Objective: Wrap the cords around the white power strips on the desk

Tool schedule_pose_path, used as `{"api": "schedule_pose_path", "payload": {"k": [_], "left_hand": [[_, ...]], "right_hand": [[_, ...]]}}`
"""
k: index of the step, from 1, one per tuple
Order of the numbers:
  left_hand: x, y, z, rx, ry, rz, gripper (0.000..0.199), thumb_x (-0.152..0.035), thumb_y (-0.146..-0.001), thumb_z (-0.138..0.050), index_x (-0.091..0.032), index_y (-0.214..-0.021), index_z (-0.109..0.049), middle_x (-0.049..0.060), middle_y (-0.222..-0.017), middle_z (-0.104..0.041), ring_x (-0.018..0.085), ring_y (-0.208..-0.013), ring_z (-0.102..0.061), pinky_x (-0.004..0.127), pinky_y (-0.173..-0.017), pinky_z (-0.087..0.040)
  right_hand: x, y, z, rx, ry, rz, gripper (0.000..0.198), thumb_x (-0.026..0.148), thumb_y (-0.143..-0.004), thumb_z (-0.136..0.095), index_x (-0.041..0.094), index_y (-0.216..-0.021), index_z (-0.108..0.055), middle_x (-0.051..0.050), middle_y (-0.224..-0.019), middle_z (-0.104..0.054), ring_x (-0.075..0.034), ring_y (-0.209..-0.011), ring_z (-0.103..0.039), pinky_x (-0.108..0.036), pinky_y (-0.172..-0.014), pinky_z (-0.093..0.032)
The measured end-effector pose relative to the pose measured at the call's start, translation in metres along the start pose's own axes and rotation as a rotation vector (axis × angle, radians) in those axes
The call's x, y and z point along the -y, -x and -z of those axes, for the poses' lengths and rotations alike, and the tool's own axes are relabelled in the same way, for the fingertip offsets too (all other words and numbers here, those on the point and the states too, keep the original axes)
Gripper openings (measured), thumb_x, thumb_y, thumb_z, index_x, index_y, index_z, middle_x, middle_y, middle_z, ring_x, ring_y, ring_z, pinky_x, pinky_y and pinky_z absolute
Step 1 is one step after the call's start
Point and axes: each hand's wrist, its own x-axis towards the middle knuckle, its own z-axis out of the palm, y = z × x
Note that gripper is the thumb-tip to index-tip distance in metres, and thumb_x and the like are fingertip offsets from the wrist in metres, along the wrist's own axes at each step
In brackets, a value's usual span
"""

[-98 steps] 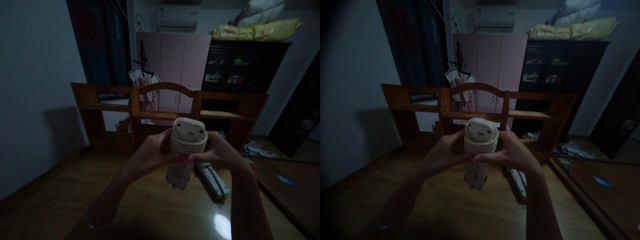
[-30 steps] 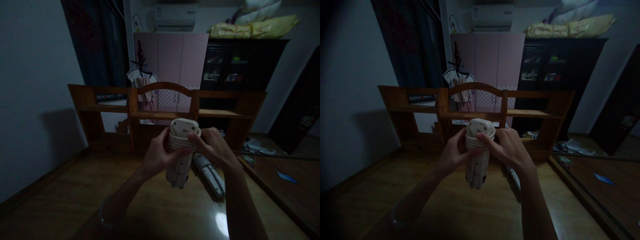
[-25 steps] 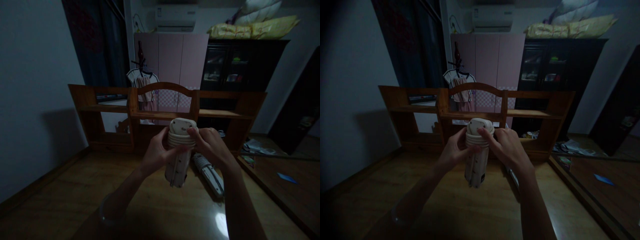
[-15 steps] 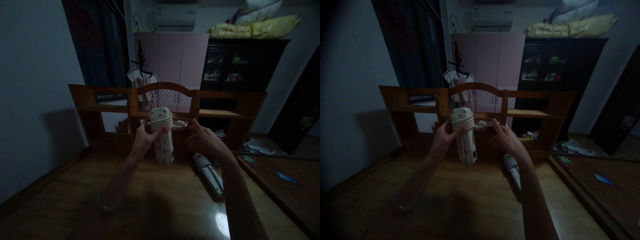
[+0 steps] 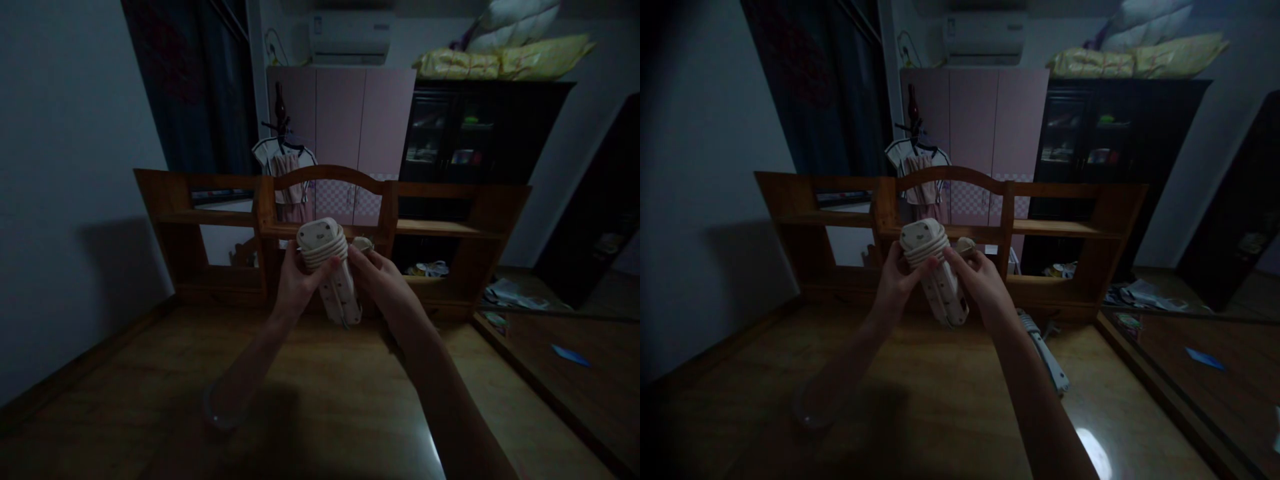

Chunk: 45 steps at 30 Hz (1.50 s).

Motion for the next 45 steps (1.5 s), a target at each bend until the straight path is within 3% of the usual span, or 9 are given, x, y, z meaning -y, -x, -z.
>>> {"api": "schedule_pose_path", "payload": {"k": [3,6,10,14,18,23,28,32,45], "left_hand": [[-0.002,0.001,0.0,0.019,0.029,0.011,0.046,-0.03,-0.067,-0.077,-0.021,-0.105,-0.052,0.005,-0.103,-0.064,0.019,-0.093,-0.062,0.028,-0.077,-0.052],[-0.003,0.0,0.001,0.038,0.094,0.055,0.047,-0.031,-0.07,-0.074,-0.022,-0.11,-0.052,0.006,-0.109,-0.063,0.021,-0.098,-0.061,0.031,-0.081,-0.052],[-0.005,-0.003,0.005,0.047,0.141,0.108,0.045,-0.033,-0.073,-0.071,-0.022,-0.113,-0.053,0.006,-0.116,-0.06,0.021,-0.102,-0.06,0.032,-0.084,-0.05],[-0.009,-0.003,0.006,0.083,0.16,0.135,0.045,-0.033,-0.074,-0.071,-0.023,-0.114,-0.053,0.006,-0.118,-0.06,0.021,-0.104,-0.059,0.032,-0.083,-0.05],[-0.01,0.001,0.001,0.112,0.153,0.14,0.047,-0.032,-0.072,-0.072,-0.022,-0.114,-0.053,0.007,-0.118,-0.06,0.022,-0.105,-0.058,0.032,-0.083,-0.05],[-0.008,0.004,-0.006,0.157,0.229,0.232,0.045,-0.037,-0.075,-0.068,-0.022,-0.115,-0.055,0.008,-0.118,-0.06,0.024,-0.101,-0.06,0.032,-0.075,-0.053],[-0.007,0.005,-0.007,0.172,0.232,0.225,0.047,-0.037,-0.076,-0.068,-0.021,-0.117,-0.054,0.008,-0.12,-0.058,0.024,-0.103,-0.059,0.03,-0.076,-0.052],[-0.004,0.005,-0.007,0.195,0.19,0.204,0.049,-0.036,-0.075,-0.069,-0.021,-0.119,-0.052,0.009,-0.121,-0.058,0.024,-0.108,-0.057,0.032,-0.082,-0.051],[-0.007,0.007,-0.01,0.257,0.139,0.18,0.052,-0.035,-0.072,-0.072,-0.021,-0.119,-0.053,0.009,-0.121,-0.06,0.024,-0.11,-0.058,0.035,-0.092,-0.048]], "right_hand": [[0.003,0.001,0.005,-0.093,0.046,0.068,0.053,0.053,-0.075,-0.065,0.023,-0.118,-0.054,-0.008,-0.111,-0.064,-0.021,-0.099,-0.063,-0.035,-0.082,-0.053],[0.014,0.005,0.015,-0.101,0.25,0.3,0.06,0.039,-0.073,-0.071,0.03,-0.127,-0.046,-0.006,-0.127,-0.053,-0.02,-0.105,-0.059,-0.034,-0.086,-0.053],[0.032,0.013,0.025,0.077,0.571,0.499,0.035,0.026,-0.082,-0.063,0.03,-0.116,-0.058,-0.002,-0.132,-0.048,-0.02,-0.114,-0.053,-0.033,-0.089,-0.051],[0.039,0.017,0.024,0.009,0.817,0.588,0.032,0.021,-0.086,-0.056,0.032,-0.116,-0.06,-0.002,-0.126,-0.053,-0.021,-0.114,-0.052,-0.036,-0.094,-0.047],[0.044,0.022,0.025,-0.012,0.964,0.575,0.026,0.024,-0.092,-0.047,0.029,-0.113,-0.062,-0.003,-0.119,-0.057,-0.02,-0.108,-0.056,-0.033,-0.09,-0.046],[0.051,0.028,0.034,0.035,1.05,0.532,0.034,0.031,-0.085,-0.06,0.029,-0.119,-0.056,-0.003,-0.113,-0.061,-0.02,-0.095,-0.06,-0.031,-0.082,-0.047],[0.051,0.029,0.034,-0.037,1.109,0.532,0.026,0.037,-0.088,-0.056,0.025,-0.11,-0.058,-0.005,-0.108,-0.064,-0.02,-0.089,-0.062,-0.028,-0.076,-0.044],[0.049,0.029,0.032,-0.123,1.14,0.49,0.027,0.045,-0.089,-0.051,0.022,-0.097,-0.062,-0.004,-0.086,-0.067,-0.017,-0.073,-0.06,-0.026,-0.063,-0.04],[0.046,0.033,0.033,-0.254,0.72,0.191,0.044,0.056,-0.082,-0.052,0.016,-0.073,-0.067,-0.004,-0.061,-0.064,-0.012,-0.042,-0.054,-0.021,-0.036,-0.032]]}}
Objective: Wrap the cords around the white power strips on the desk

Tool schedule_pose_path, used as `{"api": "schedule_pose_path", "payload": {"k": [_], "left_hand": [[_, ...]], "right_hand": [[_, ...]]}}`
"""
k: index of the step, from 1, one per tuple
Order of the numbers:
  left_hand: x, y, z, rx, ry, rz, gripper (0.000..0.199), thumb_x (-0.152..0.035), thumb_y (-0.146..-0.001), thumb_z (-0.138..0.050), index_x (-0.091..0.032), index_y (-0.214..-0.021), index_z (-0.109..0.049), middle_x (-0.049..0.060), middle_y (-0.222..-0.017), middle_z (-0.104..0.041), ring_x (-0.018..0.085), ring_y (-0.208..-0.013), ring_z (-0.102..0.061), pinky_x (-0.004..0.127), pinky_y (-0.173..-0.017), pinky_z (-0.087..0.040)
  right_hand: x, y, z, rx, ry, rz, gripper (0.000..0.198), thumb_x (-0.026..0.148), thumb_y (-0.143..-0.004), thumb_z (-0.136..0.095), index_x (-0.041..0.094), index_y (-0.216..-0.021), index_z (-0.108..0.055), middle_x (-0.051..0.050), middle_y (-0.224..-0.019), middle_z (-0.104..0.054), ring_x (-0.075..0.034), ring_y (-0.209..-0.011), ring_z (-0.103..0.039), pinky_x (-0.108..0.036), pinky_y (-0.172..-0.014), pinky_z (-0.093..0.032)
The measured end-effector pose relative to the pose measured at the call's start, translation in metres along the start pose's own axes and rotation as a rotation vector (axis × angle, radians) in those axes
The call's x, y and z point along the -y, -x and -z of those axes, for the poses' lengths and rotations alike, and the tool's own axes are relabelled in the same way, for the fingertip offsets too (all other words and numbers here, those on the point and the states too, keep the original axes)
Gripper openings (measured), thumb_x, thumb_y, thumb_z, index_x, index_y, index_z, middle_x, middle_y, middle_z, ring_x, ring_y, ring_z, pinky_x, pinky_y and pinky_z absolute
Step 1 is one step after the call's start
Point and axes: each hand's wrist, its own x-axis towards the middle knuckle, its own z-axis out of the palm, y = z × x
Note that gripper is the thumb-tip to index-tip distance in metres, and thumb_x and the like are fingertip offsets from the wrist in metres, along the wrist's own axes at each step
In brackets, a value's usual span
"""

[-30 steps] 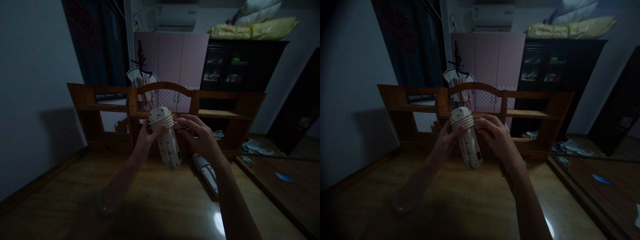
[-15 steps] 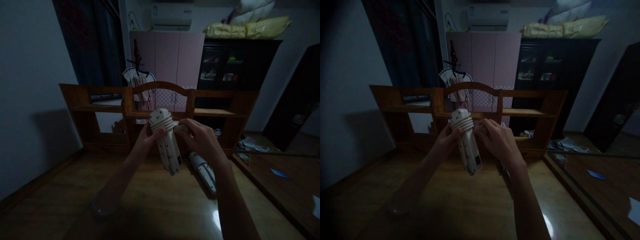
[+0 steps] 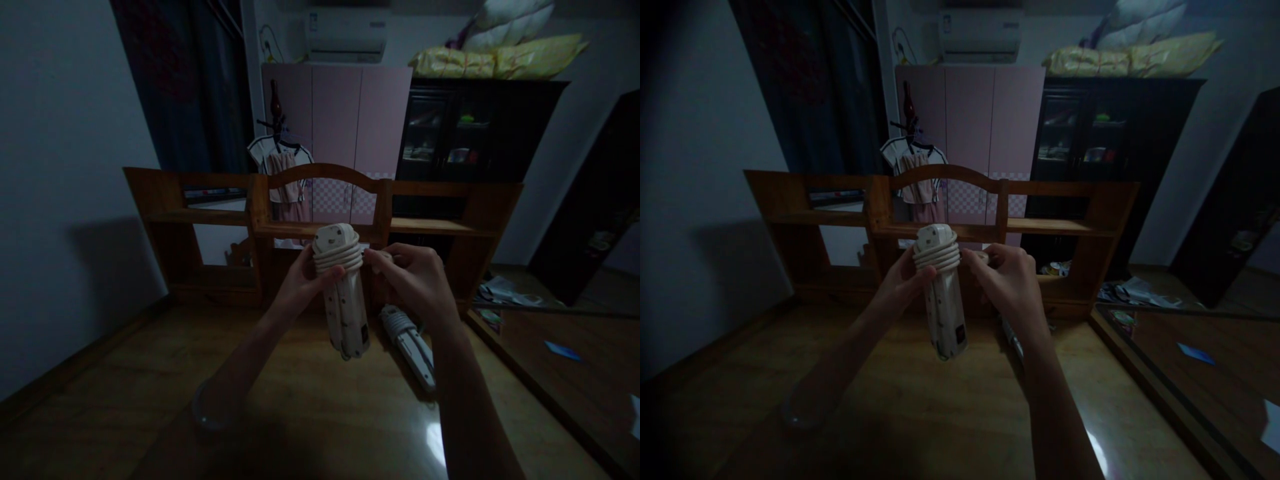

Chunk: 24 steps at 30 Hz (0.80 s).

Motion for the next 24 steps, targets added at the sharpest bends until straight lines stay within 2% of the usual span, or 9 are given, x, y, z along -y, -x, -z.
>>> {"api": "schedule_pose_path", "payload": {"k": [3,9,13,18,22,24], "left_hand": [[0.003,0.001,-0.002,-0.012,0.065,0.022,0.049,-0.036,-0.076,-0.069,-0.022,-0.12,-0.053,0.009,-0.124,-0.058,0.024,-0.111,-0.057,0.035,-0.091,-0.049],[0.009,0.0,-0.005,-0.09,0.093,-0.035,0.042,-0.037,-0.078,-0.067,-0.02,-0.115,-0.057,0.009,-0.123,-0.058,0.024,-0.111,-0.057,0.037,-0.095,-0.047],[0.007,0.001,-0.006,-0.103,0.067,-0.074,0.05,-0.033,-0.073,-0.071,-0.021,-0.118,-0.052,0.008,-0.121,-0.06,0.023,-0.111,-0.057,0.037,-0.097,-0.045],[0.005,0.003,-0.009,-0.118,-0.012,-0.11,0.052,-0.033,-0.071,-0.073,-0.022,-0.116,-0.049,0.008,-0.118,-0.06,0.023,-0.108,-0.058,0.035,-0.093,-0.047],[0.007,0.008,-0.014,-0.17,-0.095,-0.152,0.059,-0.031,-0.065,-0.078,-0.022,-0.113,-0.047,0.007,-0.111,-0.061,0.022,-0.102,-0.06,0.034,-0.089,-0.049],[0.009,0.01,-0.018,-0.183,-0.111,-0.159,0.057,-0.031,-0.064,-0.078,-0.022,-0.111,-0.047,0.006,-0.109,-0.061,0.022,-0.102,-0.06,0.034,-0.088,-0.05]], "right_hand": [[0.006,0.004,-0.001,-0.014,0.007,0.003,0.044,0.055,-0.083,-0.051,0.016,-0.073,-0.068,-0.004,-0.059,-0.064,-0.012,-0.041,-0.054,-0.021,-0.035,-0.032],[0.012,0.005,-0.005,-0.04,0.144,0.148,0.041,0.053,-0.085,-0.05,0.017,-0.074,-0.067,-0.004,-0.063,-0.065,-0.014,-0.054,-0.058,-0.022,-0.045,-0.036],[0.011,0.003,-0.002,-0.019,0.212,0.191,0.041,0.052,-0.087,-0.047,0.017,-0.078,-0.067,-0.004,-0.067,-0.066,-0.016,-0.059,-0.059,-0.023,-0.05,-0.037],[0.01,0.002,0.001,0.126,0.311,0.259,0.036,0.054,-0.082,-0.056,0.022,-0.095,-0.064,-0.003,-0.074,-0.066,-0.018,-0.065,-0.06,-0.025,-0.055,-0.038],[-0.003,-0.002,-0.006,0.199,0.341,0.28,0.047,0.059,-0.077,-0.06,0.025,-0.11,-0.057,-0.006,-0.093,-0.065,-0.023,-0.083,-0.06,-0.031,-0.07,-0.044],[-0.012,-0.007,-0.009,0.226,0.358,0.31,0.05,0.062,-0.076,-0.059,0.025,-0.109,-0.058,-0.008,-0.102,-0.063,-0.025,-0.095,-0.058,-0.036,-0.08,-0.043]]}}
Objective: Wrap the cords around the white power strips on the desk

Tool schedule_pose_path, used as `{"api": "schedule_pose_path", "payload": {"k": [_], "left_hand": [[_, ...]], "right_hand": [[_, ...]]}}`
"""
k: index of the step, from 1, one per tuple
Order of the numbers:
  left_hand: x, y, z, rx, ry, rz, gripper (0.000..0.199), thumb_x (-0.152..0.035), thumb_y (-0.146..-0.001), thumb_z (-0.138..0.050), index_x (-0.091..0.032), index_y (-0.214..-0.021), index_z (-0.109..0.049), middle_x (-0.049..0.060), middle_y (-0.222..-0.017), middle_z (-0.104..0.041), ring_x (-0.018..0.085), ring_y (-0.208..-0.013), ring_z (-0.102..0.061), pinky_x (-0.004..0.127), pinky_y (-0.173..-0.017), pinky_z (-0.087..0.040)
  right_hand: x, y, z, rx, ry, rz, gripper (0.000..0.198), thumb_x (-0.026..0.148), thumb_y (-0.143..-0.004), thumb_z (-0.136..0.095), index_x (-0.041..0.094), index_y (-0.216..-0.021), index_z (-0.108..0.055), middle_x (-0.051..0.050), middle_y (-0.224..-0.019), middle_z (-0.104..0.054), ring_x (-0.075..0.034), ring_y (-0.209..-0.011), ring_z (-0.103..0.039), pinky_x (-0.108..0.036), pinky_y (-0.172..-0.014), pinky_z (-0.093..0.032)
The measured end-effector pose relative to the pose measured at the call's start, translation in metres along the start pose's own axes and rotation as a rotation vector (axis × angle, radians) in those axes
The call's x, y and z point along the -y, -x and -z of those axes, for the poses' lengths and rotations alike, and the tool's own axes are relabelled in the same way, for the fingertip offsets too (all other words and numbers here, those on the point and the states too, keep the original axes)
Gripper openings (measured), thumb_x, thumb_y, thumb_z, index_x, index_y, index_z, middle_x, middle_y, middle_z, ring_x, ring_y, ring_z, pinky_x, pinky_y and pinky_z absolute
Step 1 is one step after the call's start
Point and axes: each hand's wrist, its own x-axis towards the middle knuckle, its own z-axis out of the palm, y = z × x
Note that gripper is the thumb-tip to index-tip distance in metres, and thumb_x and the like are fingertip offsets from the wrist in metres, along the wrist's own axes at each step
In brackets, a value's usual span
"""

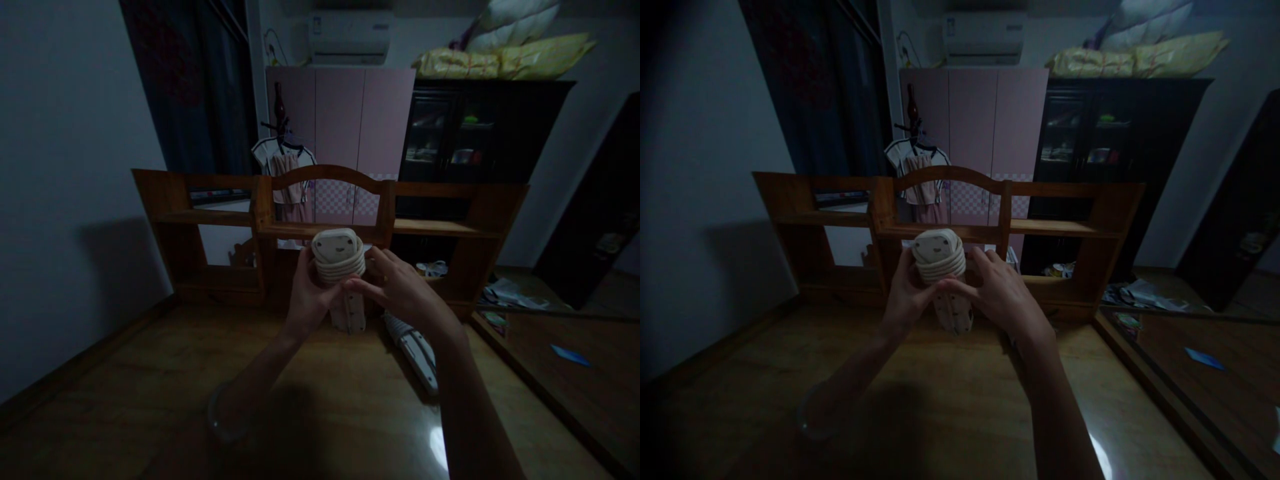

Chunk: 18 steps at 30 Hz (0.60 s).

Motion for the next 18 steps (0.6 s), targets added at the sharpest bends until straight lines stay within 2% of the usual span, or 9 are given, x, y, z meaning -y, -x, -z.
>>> {"api": "schedule_pose_path", "payload": {"k": [3,7,10,14,18], "left_hand": [[0.004,0.002,-0.004,0.027,-0.011,0.038,0.053,-0.033,-0.066,-0.077,-0.021,-0.108,-0.047,0.007,-0.109,-0.062,0.023,-0.103,-0.06,0.035,-0.089,-0.05],[0.012,0.0,-0.004,0.024,-0.039,0.082,0.053,-0.035,-0.064,-0.078,-0.019,-0.105,-0.049,0.009,-0.11,-0.062,0.024,-0.103,-0.06,0.035,-0.089,-0.049],[0.014,-0.001,-0.003,0.04,-0.021,0.144,0.052,-0.037,-0.065,-0.077,-0.017,-0.105,-0.05,0.01,-0.11,-0.062,0.025,-0.102,-0.061,0.035,-0.087,-0.049],[0.003,0.007,-0.008,0.075,-0.005,0.131,0.054,-0.036,-0.067,-0.076,-0.018,-0.111,-0.05,0.01,-0.114,-0.061,0.024,-0.102,-0.061,0.034,-0.086,-0.05],[-0.013,0.018,-0.017,0.001,-0.192,0.048,0.056,-0.036,-0.067,-0.076,-0.019,-0.114,-0.05,0.007,-0.111,-0.063,0.022,-0.1,-0.061,0.031,-0.085,-0.049]], "right_hand": [[-0.013,-0.003,-0.004,0.051,0.007,0.025,0.049,0.065,-0.074,-0.059,0.022,-0.097,-0.061,-0.008,-0.102,-0.063,-0.025,-0.1,-0.056,-0.038,-0.086,-0.041],[-0.02,-0.004,-0.003,0.162,-0.117,-0.049,0.049,0.065,-0.077,-0.055,0.018,-0.092,-0.061,-0.006,-0.087,-0.066,-0.019,-0.076,-0.06,-0.028,-0.065,-0.043],[-0.014,-0.003,-0.003,0.116,-0.137,-0.056,0.048,0.063,-0.077,-0.056,0.018,-0.092,-0.063,-0.006,-0.084,-0.067,-0.019,-0.073,-0.06,-0.027,-0.062,-0.042],[-0.003,-0.002,-0.003,0.028,-0.186,-0.079,0.045,0.059,-0.082,-0.054,0.021,-0.106,-0.06,-0.006,-0.092,-0.067,-0.022,-0.085,-0.061,-0.029,-0.071,-0.044],[0.005,0.0,0.002,0.06,-0.295,-0.125,0.051,0.058,-0.079,-0.058,0.025,-0.117,-0.053,-0.004,-0.098,-0.066,-0.021,-0.088,-0.062,-0.031,-0.075,-0.046]]}}
